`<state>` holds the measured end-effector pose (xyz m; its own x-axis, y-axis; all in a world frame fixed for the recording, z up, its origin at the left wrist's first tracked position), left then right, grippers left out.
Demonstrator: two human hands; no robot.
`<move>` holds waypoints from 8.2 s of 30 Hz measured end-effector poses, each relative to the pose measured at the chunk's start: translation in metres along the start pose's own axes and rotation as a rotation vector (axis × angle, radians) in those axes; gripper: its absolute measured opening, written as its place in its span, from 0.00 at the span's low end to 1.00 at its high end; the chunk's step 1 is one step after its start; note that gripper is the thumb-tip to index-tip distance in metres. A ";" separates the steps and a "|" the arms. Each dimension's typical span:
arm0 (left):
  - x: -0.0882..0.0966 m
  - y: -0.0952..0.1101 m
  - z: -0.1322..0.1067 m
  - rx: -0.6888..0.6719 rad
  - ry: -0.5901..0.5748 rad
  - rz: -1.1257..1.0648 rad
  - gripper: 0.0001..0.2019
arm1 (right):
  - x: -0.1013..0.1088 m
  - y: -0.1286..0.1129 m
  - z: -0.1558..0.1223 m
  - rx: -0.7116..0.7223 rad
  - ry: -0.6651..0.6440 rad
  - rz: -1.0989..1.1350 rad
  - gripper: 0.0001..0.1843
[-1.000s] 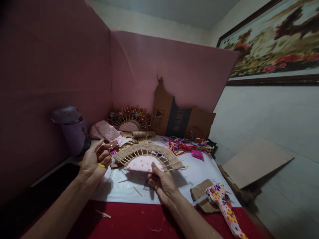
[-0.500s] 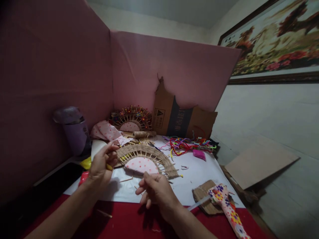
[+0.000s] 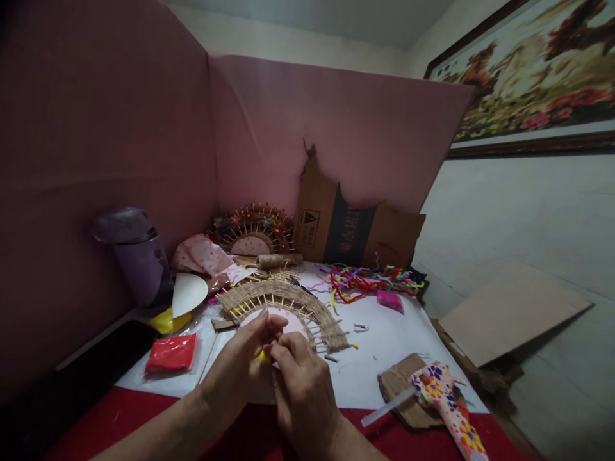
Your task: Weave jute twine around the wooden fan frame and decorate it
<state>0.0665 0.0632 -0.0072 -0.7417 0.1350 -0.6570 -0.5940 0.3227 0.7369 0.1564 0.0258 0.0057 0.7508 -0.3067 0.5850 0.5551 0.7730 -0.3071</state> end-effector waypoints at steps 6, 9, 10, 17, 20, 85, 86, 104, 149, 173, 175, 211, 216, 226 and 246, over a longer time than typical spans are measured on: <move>-0.005 0.011 -0.005 -0.261 -0.065 0.459 0.11 | 0.016 0.005 -0.003 -0.044 0.234 -0.013 0.14; -0.007 0.009 -0.004 -0.240 -0.099 0.517 0.14 | 0.016 0.006 -0.003 -0.044 0.267 -0.002 0.15; -0.006 0.008 -0.004 -0.229 -0.097 0.521 0.15 | 0.016 0.006 -0.003 -0.042 0.274 0.002 0.15; -0.004 0.012 -0.007 -0.234 -0.020 0.568 0.15 | 0.017 0.006 -0.002 -0.044 0.221 0.087 0.16; -0.006 0.013 -0.010 -0.254 -0.026 0.605 0.16 | 0.016 0.009 -0.003 -0.085 0.174 0.144 0.15; 0.095 0.123 0.040 -0.239 0.611 1.815 0.12 | 0.010 0.005 0.002 -0.065 -0.004 0.078 0.09; 0.096 0.122 0.039 -0.241 0.619 1.804 0.13 | 0.009 0.005 0.003 -0.062 -0.026 0.055 0.08; 0.098 0.111 0.037 -0.279 0.630 1.705 0.14 | -0.019 0.019 -0.006 -0.137 -0.323 -0.114 0.07; 0.097 0.098 0.040 -0.282 0.516 1.694 0.13 | -0.020 0.021 -0.007 -0.153 -0.322 -0.115 0.09; 0.038 0.052 0.037 -0.821 -0.108 1.980 0.16 | -0.010 0.017 -0.004 -0.203 -0.232 -0.139 0.07; 0.038 0.049 0.039 -0.825 -0.123 1.979 0.19 | -0.010 0.018 -0.004 -0.216 -0.224 -0.142 0.07; 0.005 0.047 0.057 -0.614 -0.327 2.140 0.25 | -0.011 0.020 -0.003 -0.219 -0.290 -0.178 0.08; -0.004 0.042 0.073 -0.496 -0.381 2.231 0.30 | -0.011 0.022 -0.003 -0.211 -0.281 -0.197 0.07; -0.014 0.042 0.050 -0.746 -0.295 2.209 0.24 | -0.004 0.014 -0.001 -0.098 -0.135 -0.208 0.08; -0.004 0.034 0.027 -0.995 -0.129 2.187 0.20 | -0.007 0.013 -0.001 -0.062 -0.057 -0.093 0.08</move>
<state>0.0582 0.0990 0.0160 -0.2488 -0.4306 0.8676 0.7485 -0.6540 -0.1099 0.1587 0.0373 -0.0035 0.6747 -0.3418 0.6542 0.6433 0.7068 -0.2942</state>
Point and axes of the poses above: each hand's wrist, its own z-axis towards the middle knuckle, its own x-axis out of the back of the hand, y = z × x, the point moved 5 cm from there along z, towards the middle knuckle, and after that the axes turned 3 degrees about x, right-handed, at the moved point
